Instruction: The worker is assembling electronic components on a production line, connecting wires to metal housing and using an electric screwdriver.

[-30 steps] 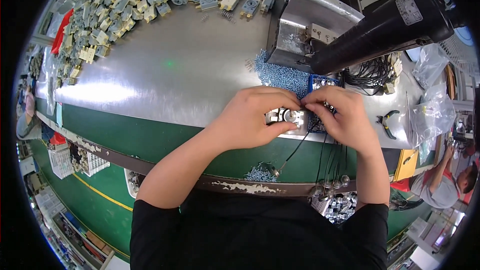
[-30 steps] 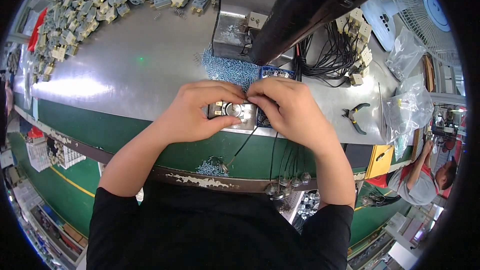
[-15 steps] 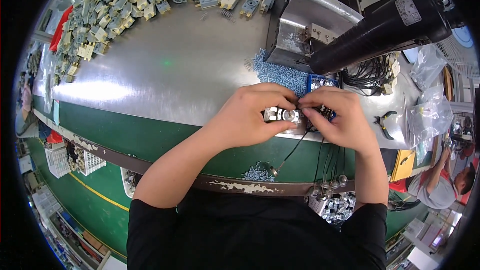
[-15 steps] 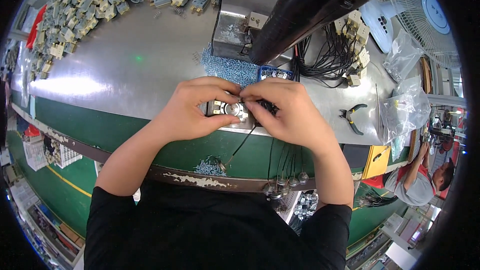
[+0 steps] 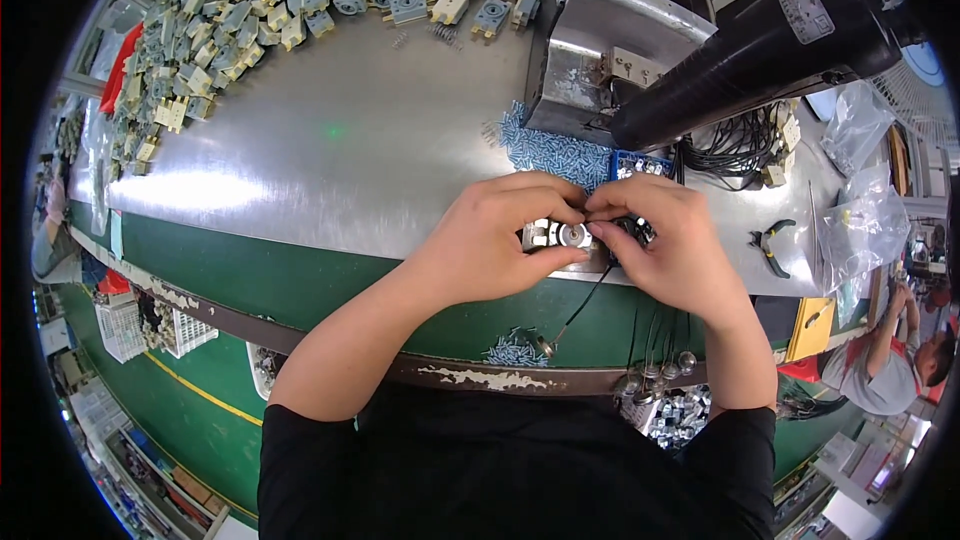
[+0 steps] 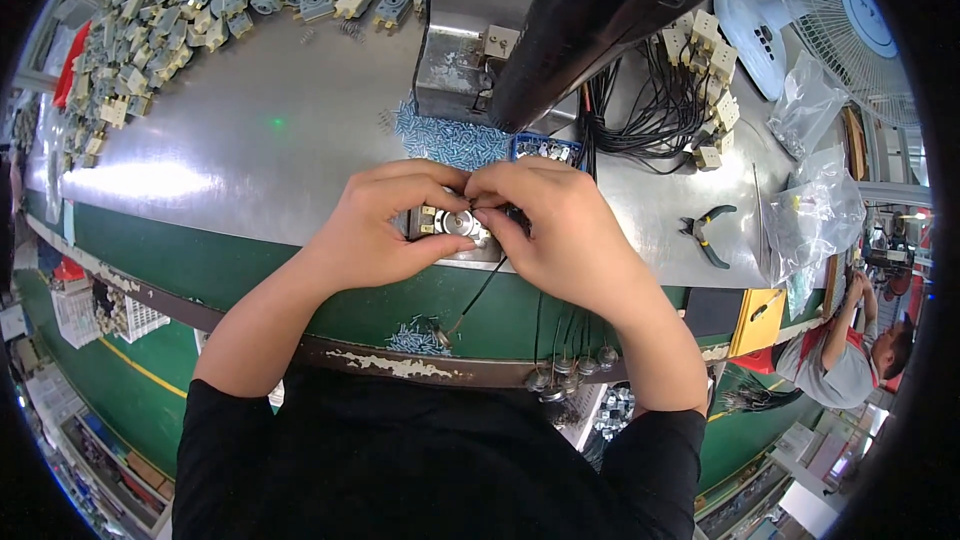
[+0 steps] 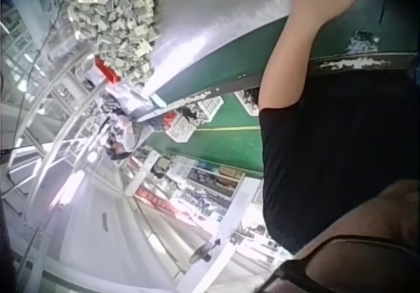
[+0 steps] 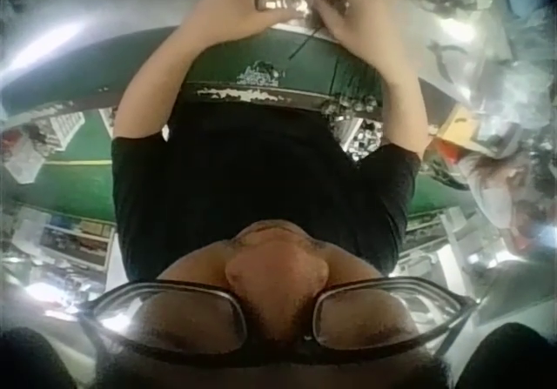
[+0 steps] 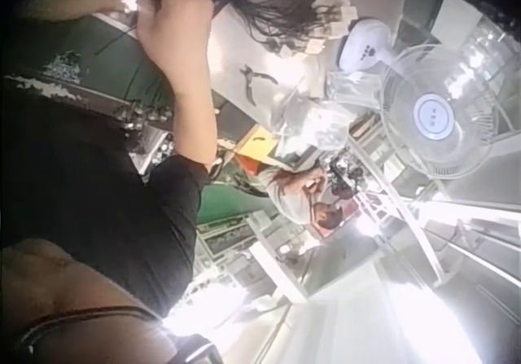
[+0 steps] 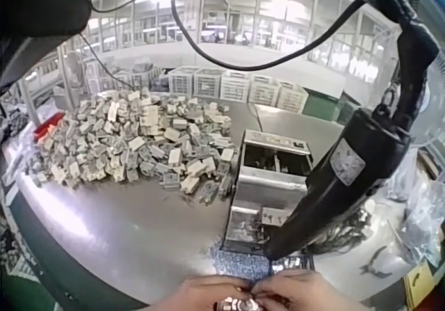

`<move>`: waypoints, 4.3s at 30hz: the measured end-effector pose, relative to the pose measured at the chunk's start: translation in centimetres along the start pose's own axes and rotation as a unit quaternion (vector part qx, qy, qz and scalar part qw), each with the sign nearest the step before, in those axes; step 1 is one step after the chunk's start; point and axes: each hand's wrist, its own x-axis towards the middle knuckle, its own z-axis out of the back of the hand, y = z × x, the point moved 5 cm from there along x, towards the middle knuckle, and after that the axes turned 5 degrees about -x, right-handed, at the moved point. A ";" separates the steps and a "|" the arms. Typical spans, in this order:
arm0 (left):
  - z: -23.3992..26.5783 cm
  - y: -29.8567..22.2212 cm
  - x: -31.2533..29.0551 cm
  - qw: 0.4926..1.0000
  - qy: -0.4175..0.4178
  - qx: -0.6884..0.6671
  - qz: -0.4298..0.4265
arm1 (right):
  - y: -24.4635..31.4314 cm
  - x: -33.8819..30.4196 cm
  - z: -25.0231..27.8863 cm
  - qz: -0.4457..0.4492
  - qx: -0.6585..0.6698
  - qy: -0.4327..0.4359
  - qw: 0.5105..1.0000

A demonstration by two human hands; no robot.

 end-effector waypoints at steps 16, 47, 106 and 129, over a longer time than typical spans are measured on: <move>-0.2 -0.7 0.6 0.999 0.027 0.029 -0.030 | -2.1 -2.7 2.6 0.071 0.006 -0.256 0.964; 0.0 -0.7 0.4 0.998 0.013 0.030 -0.049 | -0.4 9.2 8.1 0.025 0.351 -0.375 0.858; -0.3 0.1 -0.1 0.999 0.011 0.028 -0.033 | 3.0 1.6 0.9 0.181 0.410 -0.169 0.878; -0.1 -0.8 0.0 0.998 0.021 0.040 -0.034 | -0.4 7.0 8.9 0.045 0.338 -0.405 0.848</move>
